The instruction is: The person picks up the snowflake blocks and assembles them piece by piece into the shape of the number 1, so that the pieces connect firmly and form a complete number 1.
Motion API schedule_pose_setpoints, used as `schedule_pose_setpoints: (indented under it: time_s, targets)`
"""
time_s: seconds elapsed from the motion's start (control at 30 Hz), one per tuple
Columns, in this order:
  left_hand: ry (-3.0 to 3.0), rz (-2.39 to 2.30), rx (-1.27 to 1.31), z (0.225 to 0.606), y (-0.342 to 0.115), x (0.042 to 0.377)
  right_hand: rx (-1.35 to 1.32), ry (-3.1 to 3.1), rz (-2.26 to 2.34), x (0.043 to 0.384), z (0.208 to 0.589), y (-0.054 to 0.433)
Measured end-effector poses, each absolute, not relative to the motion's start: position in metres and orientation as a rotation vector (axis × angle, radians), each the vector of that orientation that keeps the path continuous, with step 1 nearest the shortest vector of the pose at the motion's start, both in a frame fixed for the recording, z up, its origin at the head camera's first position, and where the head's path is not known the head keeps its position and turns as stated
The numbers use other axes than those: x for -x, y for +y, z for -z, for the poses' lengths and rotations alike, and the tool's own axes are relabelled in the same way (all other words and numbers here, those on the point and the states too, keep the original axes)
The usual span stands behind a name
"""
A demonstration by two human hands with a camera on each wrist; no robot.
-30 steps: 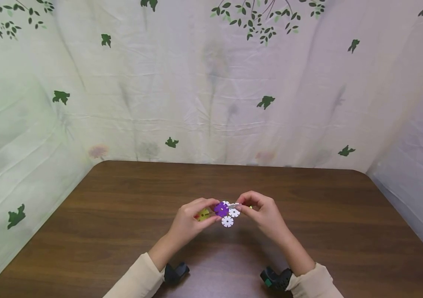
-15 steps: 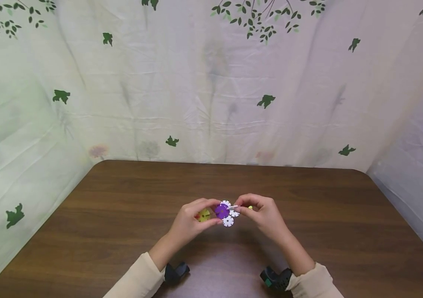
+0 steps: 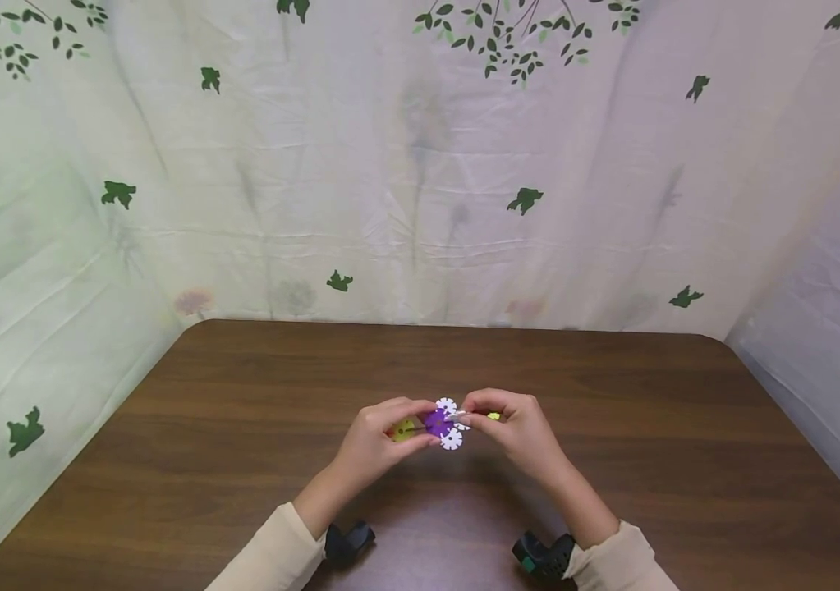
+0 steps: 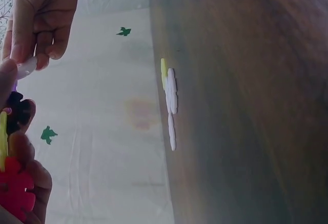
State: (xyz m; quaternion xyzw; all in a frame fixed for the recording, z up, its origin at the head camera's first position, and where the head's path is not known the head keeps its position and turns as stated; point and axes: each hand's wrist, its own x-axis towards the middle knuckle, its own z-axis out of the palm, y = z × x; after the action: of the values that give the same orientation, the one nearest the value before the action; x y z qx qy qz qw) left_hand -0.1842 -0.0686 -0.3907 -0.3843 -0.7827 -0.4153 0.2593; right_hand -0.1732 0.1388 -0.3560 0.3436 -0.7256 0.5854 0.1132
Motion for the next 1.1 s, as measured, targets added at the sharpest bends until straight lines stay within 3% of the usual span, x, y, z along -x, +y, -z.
schedule_pose_setpoints:
  time_s: [0.3,1.1]
  targets:
    - [-2.128,1.123,1.013,0.389,-0.072,0.184,-0.864,-2.214,-1.705,0.172,0.359,0.137]
    - [-2.135,0.986,1.086,0.385,-0.067,0.181,-0.572,-2.262,-2.218,0.174,0.374,0.127]
